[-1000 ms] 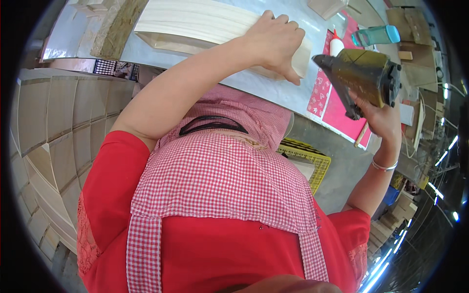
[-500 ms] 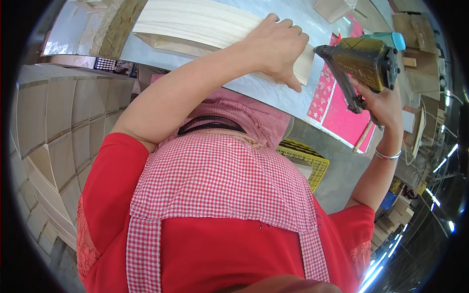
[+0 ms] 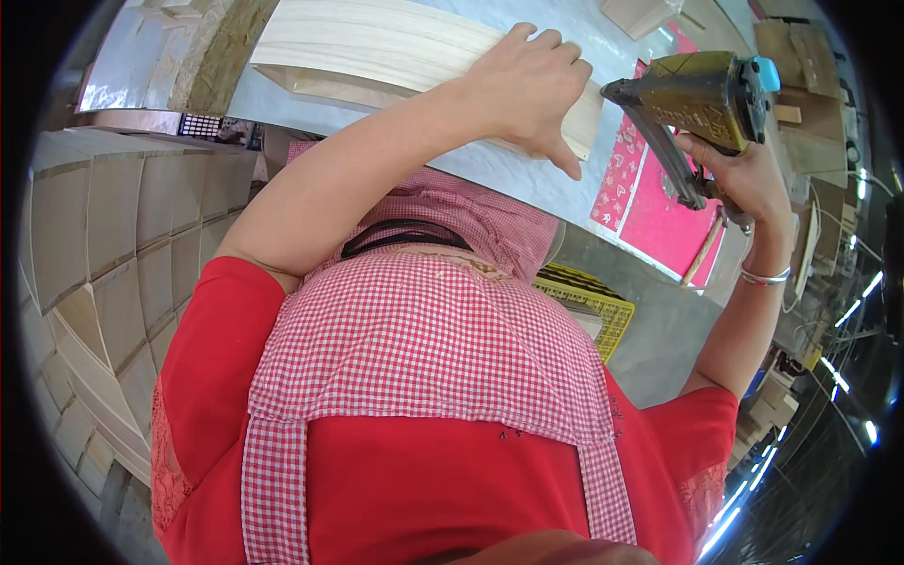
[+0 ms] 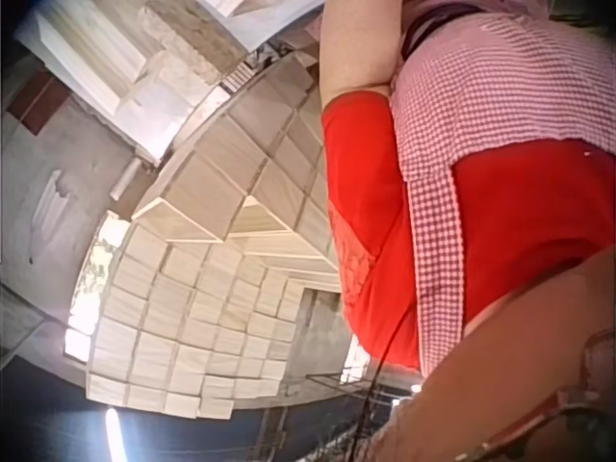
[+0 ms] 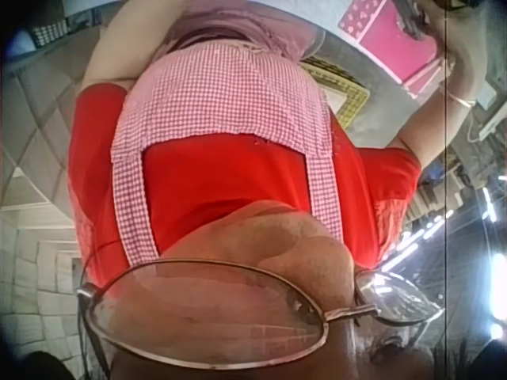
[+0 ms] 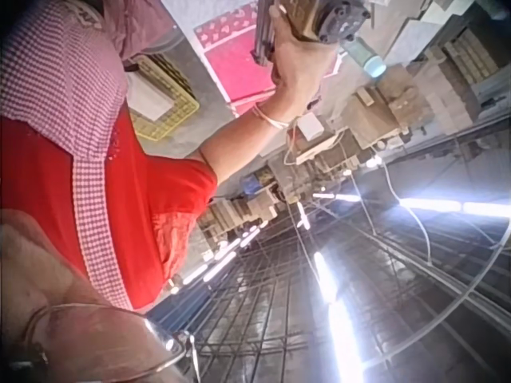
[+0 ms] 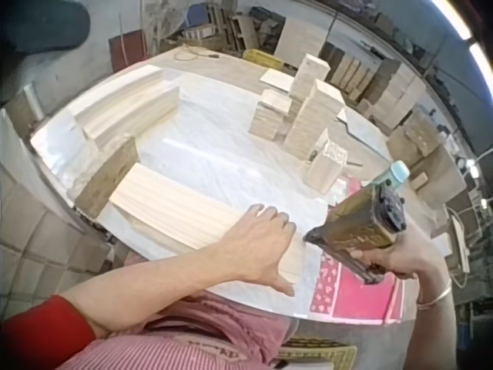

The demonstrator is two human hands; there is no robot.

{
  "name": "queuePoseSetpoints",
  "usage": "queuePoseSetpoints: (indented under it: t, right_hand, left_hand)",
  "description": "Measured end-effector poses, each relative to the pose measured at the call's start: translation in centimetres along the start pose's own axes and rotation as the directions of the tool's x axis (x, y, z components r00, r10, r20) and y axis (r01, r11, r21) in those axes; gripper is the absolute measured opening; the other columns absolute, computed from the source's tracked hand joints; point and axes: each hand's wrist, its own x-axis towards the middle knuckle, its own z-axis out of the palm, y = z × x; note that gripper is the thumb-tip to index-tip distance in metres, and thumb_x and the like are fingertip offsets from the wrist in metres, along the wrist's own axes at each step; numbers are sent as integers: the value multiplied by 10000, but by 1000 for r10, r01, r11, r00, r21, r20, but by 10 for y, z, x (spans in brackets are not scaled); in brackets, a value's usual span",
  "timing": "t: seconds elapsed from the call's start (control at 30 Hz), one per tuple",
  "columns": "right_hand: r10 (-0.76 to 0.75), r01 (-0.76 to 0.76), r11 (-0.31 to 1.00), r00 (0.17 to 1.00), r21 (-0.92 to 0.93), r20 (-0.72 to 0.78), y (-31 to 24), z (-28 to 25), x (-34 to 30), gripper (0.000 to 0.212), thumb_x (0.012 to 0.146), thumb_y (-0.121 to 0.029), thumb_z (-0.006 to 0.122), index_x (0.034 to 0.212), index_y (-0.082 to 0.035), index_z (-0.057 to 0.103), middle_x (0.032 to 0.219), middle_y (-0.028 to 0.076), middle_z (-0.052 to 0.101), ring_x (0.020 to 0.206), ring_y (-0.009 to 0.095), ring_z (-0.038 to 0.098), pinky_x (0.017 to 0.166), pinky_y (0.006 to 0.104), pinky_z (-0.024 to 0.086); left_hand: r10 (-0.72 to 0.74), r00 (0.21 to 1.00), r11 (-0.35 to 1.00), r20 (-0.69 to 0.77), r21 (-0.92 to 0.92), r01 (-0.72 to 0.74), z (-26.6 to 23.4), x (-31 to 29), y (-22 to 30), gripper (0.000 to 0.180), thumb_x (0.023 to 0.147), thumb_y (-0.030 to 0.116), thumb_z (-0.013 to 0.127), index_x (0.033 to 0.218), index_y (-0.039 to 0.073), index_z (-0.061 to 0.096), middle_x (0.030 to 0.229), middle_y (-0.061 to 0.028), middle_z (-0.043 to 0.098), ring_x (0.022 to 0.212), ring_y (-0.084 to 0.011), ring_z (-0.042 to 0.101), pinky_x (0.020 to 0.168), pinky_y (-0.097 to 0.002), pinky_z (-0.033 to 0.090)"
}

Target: The recorder is assembling wooden boxes by applying glue to the edges and using a pneumatic nail gun to join the pieces together at a workbench.

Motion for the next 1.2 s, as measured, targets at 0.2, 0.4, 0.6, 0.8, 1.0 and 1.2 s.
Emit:
queuePoseSetpoints:
  t: [0.2, 0.4, 0.6, 0.8, 1.0, 1.2]
  right_hand:
    - [31, -21, 998, 978, 53, -204, 4, 10, -37, 379, 802, -74, 812, 1128, 29, 650, 1062, 82, 720, 929, 139, 663, 831, 304, 529]
    - [248, -224, 967, 940, 124, -236, 21, 7, -85, 368, 815, -53, 795, 1140, 36, 646, 1082, 82, 714, 957, 142, 660, 850, 302, 525]
    - [366, -332, 929, 892, 165, -266, 27, 13, -114, 402, 827, -39, 785, 1180, 42, 611, 1120, 86, 695, 995, 151, 649, 868, 311, 522]
    - [354, -320, 930, 910, 180, -213, 10, 10, -116, 452, 821, -70, 809, 1206, 33, 595, 1134, 88, 683, 998, 160, 640, 880, 313, 517]
    - [244, -235, 970, 944, 64, -223, 3, 7, -105, 485, 810, -105, 835, 1210, 28, 595, 1154, 95, 672, 1016, 173, 628, 899, 325, 513]
    - [40, -47, 998, 987, -40, -157, -2, 10, -74, 374, 837, -151, 820, 1142, 11, 676, 1022, 47, 705, 841, 110, 619, 704, 261, 507]
  left_hand:
    - [345, 878, 896, -332, -162, -413, 2, -89, 6, 422, 730, 303, 827, 992, 50, 614, 924, -115, 638, 1000, -318, 606, 921, -427, 475]
    - [-311, 911, 948, 272, 153, 278, 6, -141, -93, 632, 854, 506, 680, 1236, 7, 618, 1186, -228, 648, 1072, -385, 632, 979, -471, 482]
    - [-366, 822, 909, 435, -23, 417, 20, -117, -108, 767, 844, 585, 677, 1349, 21, 551, 1275, -234, 613, 1202, -369, 583, 1044, -448, 442]
    - [-200, 967, 883, 155, -400, 246, 70, -57, -3, 709, 808, 349, 768, 1384, 23, 512, 1414, -222, 506, 1344, -367, 446, 1147, -423, 333]
    - [165, 957, 667, 239, -741, 70, 21, -107, 3, 489, 855, 264, 732, 1243, -3, 603, 1198, -193, 644, 1089, -306, 619, 957, -377, 490]
    - [-303, 923, -245, 235, -956, 163, -11, -151, -79, 416, 842, 271, 762, 1170, 37, 659, 1040, -23, 693, 840, -101, 630, 768, -278, 520]
